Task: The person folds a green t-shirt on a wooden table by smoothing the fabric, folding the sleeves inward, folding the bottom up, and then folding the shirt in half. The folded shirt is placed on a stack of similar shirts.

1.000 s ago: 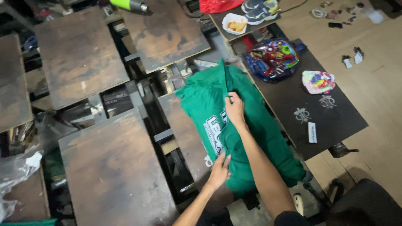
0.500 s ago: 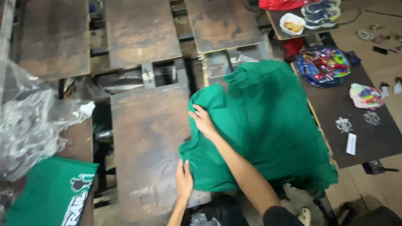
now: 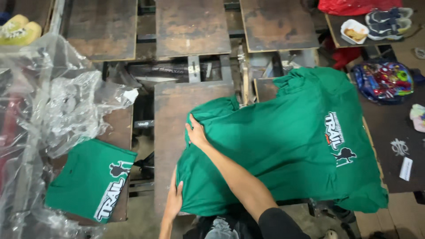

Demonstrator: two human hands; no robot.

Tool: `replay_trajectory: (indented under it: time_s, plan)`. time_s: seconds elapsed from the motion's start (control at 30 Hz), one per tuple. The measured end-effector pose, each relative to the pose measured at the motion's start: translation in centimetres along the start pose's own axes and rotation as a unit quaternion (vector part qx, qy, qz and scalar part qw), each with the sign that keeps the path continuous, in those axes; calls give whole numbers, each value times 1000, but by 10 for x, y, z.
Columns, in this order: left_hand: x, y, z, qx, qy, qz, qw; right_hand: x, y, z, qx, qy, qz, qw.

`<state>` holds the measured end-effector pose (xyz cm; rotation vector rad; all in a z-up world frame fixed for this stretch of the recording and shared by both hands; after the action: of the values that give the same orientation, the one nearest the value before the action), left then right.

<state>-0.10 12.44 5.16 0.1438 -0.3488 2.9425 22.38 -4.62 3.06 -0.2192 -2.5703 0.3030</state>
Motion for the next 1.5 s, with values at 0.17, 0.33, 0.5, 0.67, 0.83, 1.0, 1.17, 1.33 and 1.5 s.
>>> replay_trajectory:
  time_s: [0.17,0.33,0.5,0.67,0.83,1.0,1.17,1.33,1.5]
  plan:
    - [13,-30,16,-85,-54,112,989,22,45,-28,49,-25,-82,995]
    - [18,-54,-10,-144,-207,226,941,34,88,-55,64,-20,-146,987]
    - [25,-65,-52,-232,-174,235,928,44,107,-70,125,-1,-174,977]
    - [25,-72,-53,-259,-226,247,906,43,125,-69,119,-9,-192,974]
    - [13,-63,-52,-365,-276,121,881,3,152,-2,177,7,-227,958]
    - [7,-60,-60,-373,-286,123,874,7,123,44,56,-202,-179,961]
    - [25,-72,-85,-239,-315,217,892,90,12,41,103,-208,-195,953]
    - [64,-67,-83,-157,-303,264,902,167,-64,90,229,-132,-222,939]
    - [87,-44,-91,-181,-333,240,894,220,-73,123,287,-155,-242,914]
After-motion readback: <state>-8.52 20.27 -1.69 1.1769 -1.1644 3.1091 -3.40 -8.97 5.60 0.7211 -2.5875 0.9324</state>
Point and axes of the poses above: each hand's wrist, its own x-axis away from the middle knuckle, its own y-axis out of the palm, z = x × y, the point moved 1 cm from there along -x, towards the middle knuckle, and after that the axes turned 12 degrees about y, right-handed, at the moved point
